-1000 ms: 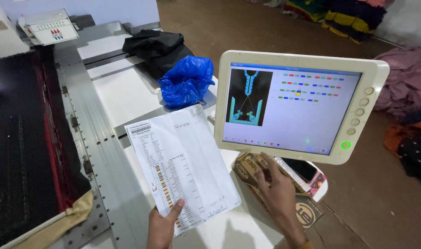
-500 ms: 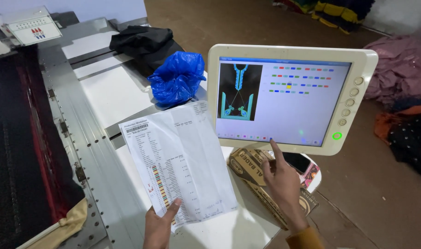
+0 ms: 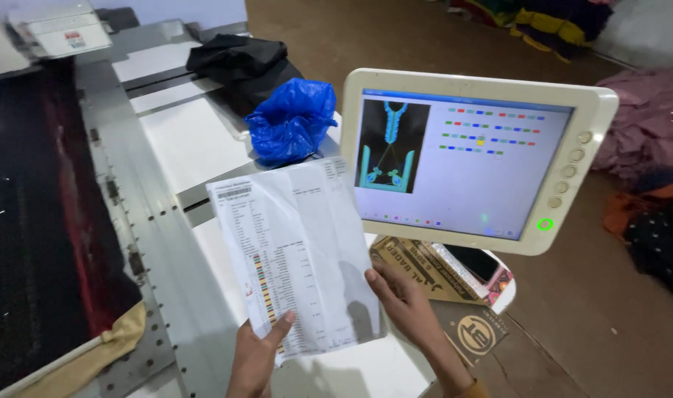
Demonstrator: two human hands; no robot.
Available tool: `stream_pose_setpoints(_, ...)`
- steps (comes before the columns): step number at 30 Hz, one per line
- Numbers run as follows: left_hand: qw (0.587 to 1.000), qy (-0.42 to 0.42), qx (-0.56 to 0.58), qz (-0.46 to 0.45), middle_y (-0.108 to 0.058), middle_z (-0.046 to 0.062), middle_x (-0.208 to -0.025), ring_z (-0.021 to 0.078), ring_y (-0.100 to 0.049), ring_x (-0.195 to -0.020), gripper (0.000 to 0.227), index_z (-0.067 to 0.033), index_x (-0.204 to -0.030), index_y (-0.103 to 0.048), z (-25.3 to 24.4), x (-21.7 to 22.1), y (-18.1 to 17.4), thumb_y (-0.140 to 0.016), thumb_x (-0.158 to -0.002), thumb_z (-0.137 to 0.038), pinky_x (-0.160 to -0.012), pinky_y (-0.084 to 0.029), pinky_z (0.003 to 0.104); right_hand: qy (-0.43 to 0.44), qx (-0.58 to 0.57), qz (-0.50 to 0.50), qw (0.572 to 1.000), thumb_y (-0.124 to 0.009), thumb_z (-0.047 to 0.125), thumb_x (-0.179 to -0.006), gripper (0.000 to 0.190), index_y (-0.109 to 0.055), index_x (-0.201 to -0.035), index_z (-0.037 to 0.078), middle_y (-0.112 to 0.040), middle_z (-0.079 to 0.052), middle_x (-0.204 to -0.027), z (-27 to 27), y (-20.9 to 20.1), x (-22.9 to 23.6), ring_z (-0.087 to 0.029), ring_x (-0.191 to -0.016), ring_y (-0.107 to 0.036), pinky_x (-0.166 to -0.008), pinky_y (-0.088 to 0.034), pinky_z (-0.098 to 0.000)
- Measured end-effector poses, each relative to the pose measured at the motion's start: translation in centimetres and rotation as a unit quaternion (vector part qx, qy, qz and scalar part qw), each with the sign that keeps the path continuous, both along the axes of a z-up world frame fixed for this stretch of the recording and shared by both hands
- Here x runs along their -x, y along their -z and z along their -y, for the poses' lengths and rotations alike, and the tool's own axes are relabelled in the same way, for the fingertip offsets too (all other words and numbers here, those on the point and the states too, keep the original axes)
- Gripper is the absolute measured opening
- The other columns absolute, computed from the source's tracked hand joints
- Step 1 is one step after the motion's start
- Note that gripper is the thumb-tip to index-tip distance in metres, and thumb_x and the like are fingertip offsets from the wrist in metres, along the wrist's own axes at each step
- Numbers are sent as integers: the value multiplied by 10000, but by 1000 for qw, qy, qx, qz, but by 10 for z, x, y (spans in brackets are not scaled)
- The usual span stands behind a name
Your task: The person holds a printed document in their left hand while using their right hand to interact with a touchscreen interface. They navigate through menus and select options on the screen, which displays a graphical representation of a garment and a color palette.
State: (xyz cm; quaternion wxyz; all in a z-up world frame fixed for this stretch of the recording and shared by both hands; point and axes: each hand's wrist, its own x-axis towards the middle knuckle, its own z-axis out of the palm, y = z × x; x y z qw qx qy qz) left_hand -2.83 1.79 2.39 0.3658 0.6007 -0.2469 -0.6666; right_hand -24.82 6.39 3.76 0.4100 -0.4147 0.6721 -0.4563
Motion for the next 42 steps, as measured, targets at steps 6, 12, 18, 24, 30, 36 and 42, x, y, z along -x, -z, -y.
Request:
stream_pose_setpoints(6,999,45,-25,12,-724,136,-1400,325,-650,-1301,583,-23,-1429,-620,-7,-4,-28,-720,-865,-126,-1170,-487,462,43,-114,88,989,-684,358,-849,507,-732,-1240,39,-793,-118,-1143,8,1,-15,-273,-1009,-755,-800,-631,-382)
stream_pose_setpoints(12,999,13,9,-43,-793,154,-1245,314,-740,-1127,439,-5,-1322,-716,-12,-10,-36,-677,-899,-111,-994,-589,442,35,-86,104,990,-718,238,-891,304,-732,-1050,-21,-780,-172,-975,11,26,-4,-300,-837,-745,-687,-607,-382)
stream_pose_setpoints(18,996,23,52,-70,-768,134,-1325,321,-725,-1169,512,-44,-1395,-663,-6,-16,-14,-679,-885,-76,-1009,-592,463,16,-76,104,992,-706,232,-903,307,-761,-1044,-36,-770,-177,-923,4,23,-3,-300,-747,-727,-541,-588,-389)
stream_pose_setpoints(24,996,21,47,-69,-798,159,-1245,324,-753,-1094,429,-26,-1295,-718,-5,-14,4,-716,-868,-67,-965,-611,458,29,-107,122,986,-689,197,-931,314,-767,-1101,-56,-772,-190,-953,2,17,-5,-294,-764,-692,-586,-559,-393)
stream_pose_setpoints(30,995,42,61,-61,-794,127,-1282,311,-753,-1131,472,-68,-1344,-691,-4,-15,1,-709,-874,-110,-981,-615,469,44,-104,109,988,-733,227,-831,459,-760,-1219,-18,-804,-164,-1127,5,3,-14,-284,-928,-724,-732,-560,-375)
stream_pose_setpoints(36,997,21,47,-51,-800,145,-1256,326,-758,-1111,427,-55,-1318,-706,-5,-18,-1,-698,-895,-107,-962,-618,488,48,-115,80,989,-765,236,-824,414,-756,-1153,-15,-790,-172,-1010,9,10,-12,-298,-841,-727,-670,-560,-379)
stream_pose_setpoints(42,996,-61,34,-52,-783,209,-1227,373,-745,-1050,381,16,-1268,-702,8,-21,21,-708,-892,-46,-919,-619,511,13,-47,-44,998,-764,203,-853,331,-757,-1158,75,-820,-96,-1063,26,20,3,-185,-980,-770,-858,-640,-274)
